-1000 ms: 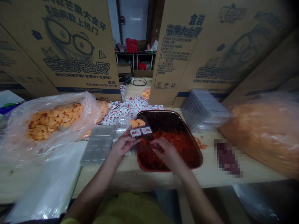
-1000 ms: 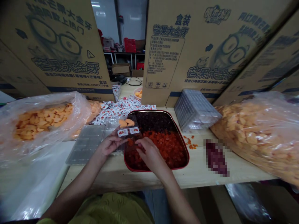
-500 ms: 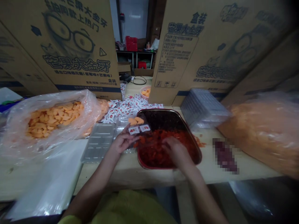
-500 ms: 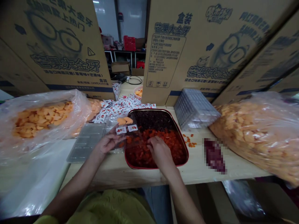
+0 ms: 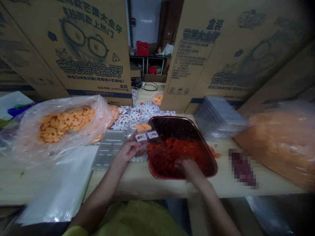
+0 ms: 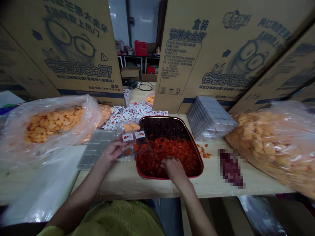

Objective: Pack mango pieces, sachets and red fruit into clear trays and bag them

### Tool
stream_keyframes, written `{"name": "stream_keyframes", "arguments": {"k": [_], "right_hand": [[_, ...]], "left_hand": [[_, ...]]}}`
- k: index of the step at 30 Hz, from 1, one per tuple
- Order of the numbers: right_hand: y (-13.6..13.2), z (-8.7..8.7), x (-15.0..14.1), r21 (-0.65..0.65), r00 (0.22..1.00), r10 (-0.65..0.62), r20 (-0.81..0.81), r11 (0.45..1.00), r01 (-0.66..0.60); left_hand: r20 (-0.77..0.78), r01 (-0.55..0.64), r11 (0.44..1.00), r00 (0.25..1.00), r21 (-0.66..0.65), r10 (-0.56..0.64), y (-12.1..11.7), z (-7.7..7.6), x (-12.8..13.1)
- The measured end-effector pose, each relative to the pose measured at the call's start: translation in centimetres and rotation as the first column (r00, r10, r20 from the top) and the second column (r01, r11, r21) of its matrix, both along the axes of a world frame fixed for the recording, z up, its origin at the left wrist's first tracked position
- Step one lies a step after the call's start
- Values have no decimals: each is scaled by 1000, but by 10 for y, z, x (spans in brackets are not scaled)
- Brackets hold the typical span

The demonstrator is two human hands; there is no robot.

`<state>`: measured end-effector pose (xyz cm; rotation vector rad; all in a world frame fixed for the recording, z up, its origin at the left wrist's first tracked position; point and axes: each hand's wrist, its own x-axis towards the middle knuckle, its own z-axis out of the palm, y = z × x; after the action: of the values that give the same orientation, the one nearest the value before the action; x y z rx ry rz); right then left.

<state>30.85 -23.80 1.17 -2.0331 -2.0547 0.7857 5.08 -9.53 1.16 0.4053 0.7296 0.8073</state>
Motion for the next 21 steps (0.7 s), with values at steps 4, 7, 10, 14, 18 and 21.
{"name": "stream_keyframes", "arguments": {"k": [4, 7, 10, 14, 18, 21], "right_hand": [[7, 18, -10, 230, 990, -126, -68, 963, 138], [23, 38, -36, 444, 971, -34, -237, 885, 140], [45, 49, -70, 532, 957, 135, -257, 847, 24], [65, 44, -100, 543, 951, 240, -197, 834, -98], [76, 43, -100, 599, 908, 199, -368, 798, 68], [94, 51, -93, 588, 856, 77, -511, 758, 283]], "left_hand": [[-28, -7, 1000, 1000, 0, 7, -2, 0, 0], [-21, -1, 1000, 1000, -4, 1, -5, 0, 4], [-13, 12, 1000, 1000, -22, -12, -9, -1, 6], [-4, 10, 999, 1000, -38, -10, -11, -1, 3], [1, -52, 996, 999, -68, 52, -12, 6, -11], [-1, -78, 993, 997, -89, 78, -17, 16, -32]]}}
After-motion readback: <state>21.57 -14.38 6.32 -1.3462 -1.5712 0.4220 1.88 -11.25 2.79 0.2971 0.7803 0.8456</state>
